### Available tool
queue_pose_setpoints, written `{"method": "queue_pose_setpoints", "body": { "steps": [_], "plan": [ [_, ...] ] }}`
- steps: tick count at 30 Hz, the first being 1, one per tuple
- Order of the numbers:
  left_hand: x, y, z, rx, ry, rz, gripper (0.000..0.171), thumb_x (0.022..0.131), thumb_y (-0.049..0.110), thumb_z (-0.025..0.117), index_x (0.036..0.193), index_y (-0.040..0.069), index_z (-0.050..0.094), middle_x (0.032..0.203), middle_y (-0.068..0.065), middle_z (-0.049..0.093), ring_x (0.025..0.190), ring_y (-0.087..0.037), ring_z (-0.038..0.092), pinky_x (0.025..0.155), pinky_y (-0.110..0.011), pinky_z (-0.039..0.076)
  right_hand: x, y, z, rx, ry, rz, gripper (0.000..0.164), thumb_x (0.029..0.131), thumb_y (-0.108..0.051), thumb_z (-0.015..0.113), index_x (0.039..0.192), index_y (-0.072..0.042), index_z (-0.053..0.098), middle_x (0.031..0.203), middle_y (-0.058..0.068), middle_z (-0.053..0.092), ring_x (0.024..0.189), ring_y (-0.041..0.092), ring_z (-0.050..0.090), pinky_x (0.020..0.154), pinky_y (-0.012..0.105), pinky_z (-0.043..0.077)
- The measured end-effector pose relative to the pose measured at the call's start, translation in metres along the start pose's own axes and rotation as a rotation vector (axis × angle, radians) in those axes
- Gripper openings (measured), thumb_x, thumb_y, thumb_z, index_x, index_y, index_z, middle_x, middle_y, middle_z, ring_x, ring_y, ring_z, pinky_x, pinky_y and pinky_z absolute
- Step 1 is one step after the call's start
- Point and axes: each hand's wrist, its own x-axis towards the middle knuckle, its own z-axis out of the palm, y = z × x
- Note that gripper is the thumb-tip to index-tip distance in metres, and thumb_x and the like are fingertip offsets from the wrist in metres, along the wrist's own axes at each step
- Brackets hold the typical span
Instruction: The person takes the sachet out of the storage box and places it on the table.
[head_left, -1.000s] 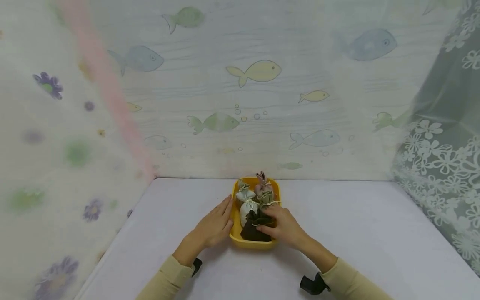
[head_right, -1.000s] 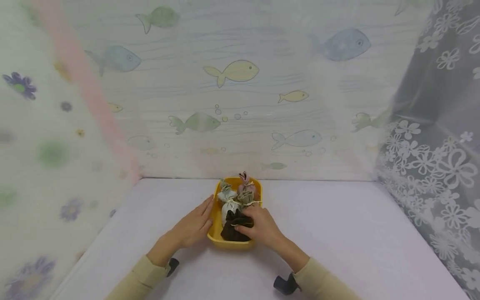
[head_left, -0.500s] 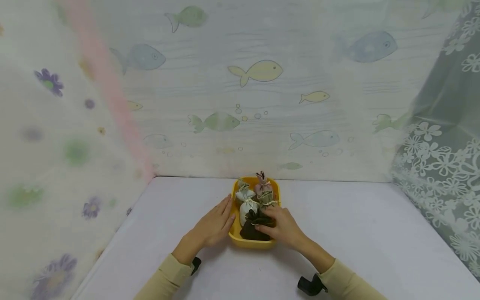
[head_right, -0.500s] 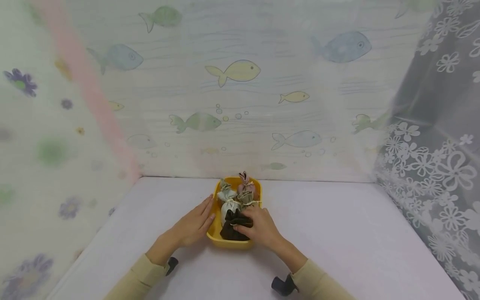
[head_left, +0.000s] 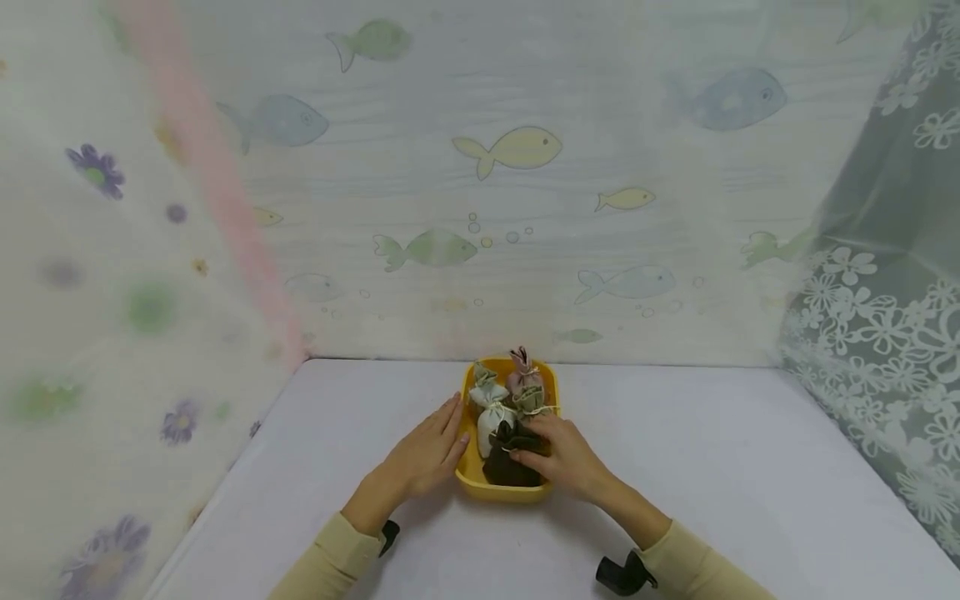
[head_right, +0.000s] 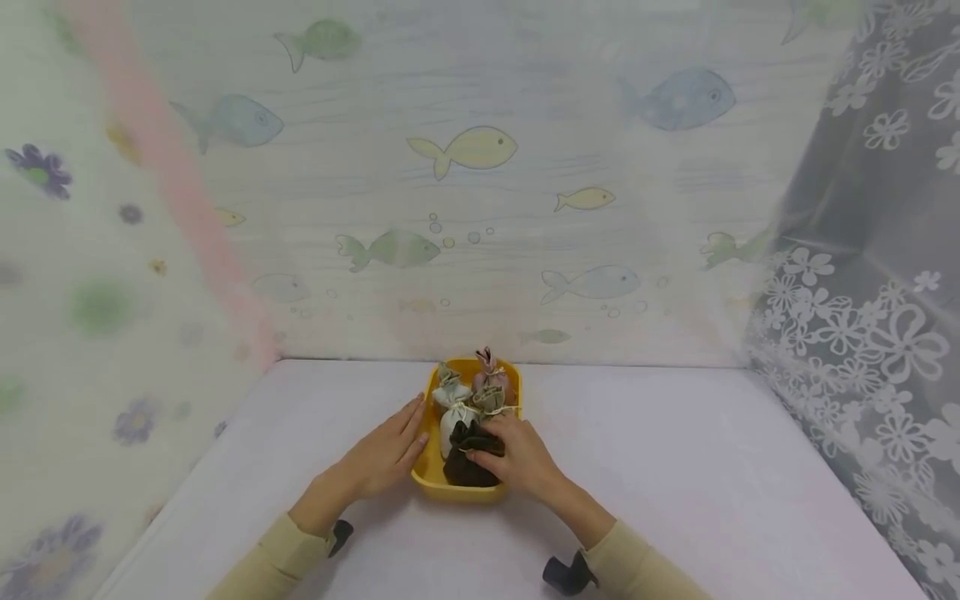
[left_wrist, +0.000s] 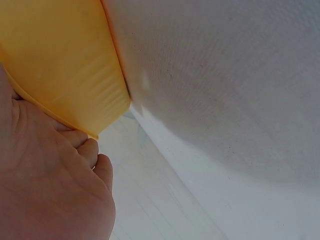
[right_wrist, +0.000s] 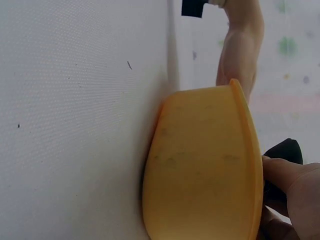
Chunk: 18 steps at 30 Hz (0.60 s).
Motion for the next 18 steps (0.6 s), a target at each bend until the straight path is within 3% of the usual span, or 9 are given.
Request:
{"method": "queue_pose_setpoints", "body": {
  "steps": [6,13,18],
  "plan": [
    [0.0,0.0,0.002,-0.001,0.007,-0.008,0.067,0.112,0.044,0.026,0.163,0.003,0.012,0.172,-0.009,0.008,0.157,-0.025,0.014,0.126,-0.045,0.02,-0.001,-0.002,-0.005,0.066,-0.002,-0.015,0.02,0.094,-0.021,0.076,0.113,-0.014,0.074,0.109,-0.005,0.069,0.103,0.014,0.064,0.091,0.036,0.055],
    [0.0,-0.001,0.004,0.012,0.014,0.005,0.067,0.112,0.045,0.026,0.163,0.003,0.012,0.171,-0.01,0.009,0.157,-0.025,0.014,0.126,-0.044,0.02,-0.001,-0.01,-0.019,0.126,0.001,-0.011,0.019,0.095,-0.017,0.075,0.113,-0.016,0.073,0.111,-0.006,0.07,0.104,0.012,0.064,0.089,0.034,0.057],
    [-0.001,-0.001,0.004,0.0,0.022,0.001,0.067,0.112,0.044,0.028,0.163,0.003,0.013,0.172,-0.009,0.01,0.157,-0.025,0.014,0.126,-0.045,0.021,0.0,-0.015,-0.029,0.141,0.005,-0.035,0.014,0.096,-0.017,0.074,0.11,-0.019,0.071,0.105,-0.006,0.066,0.092,0.012,0.059,0.078,0.031,0.054]
  ]
}}
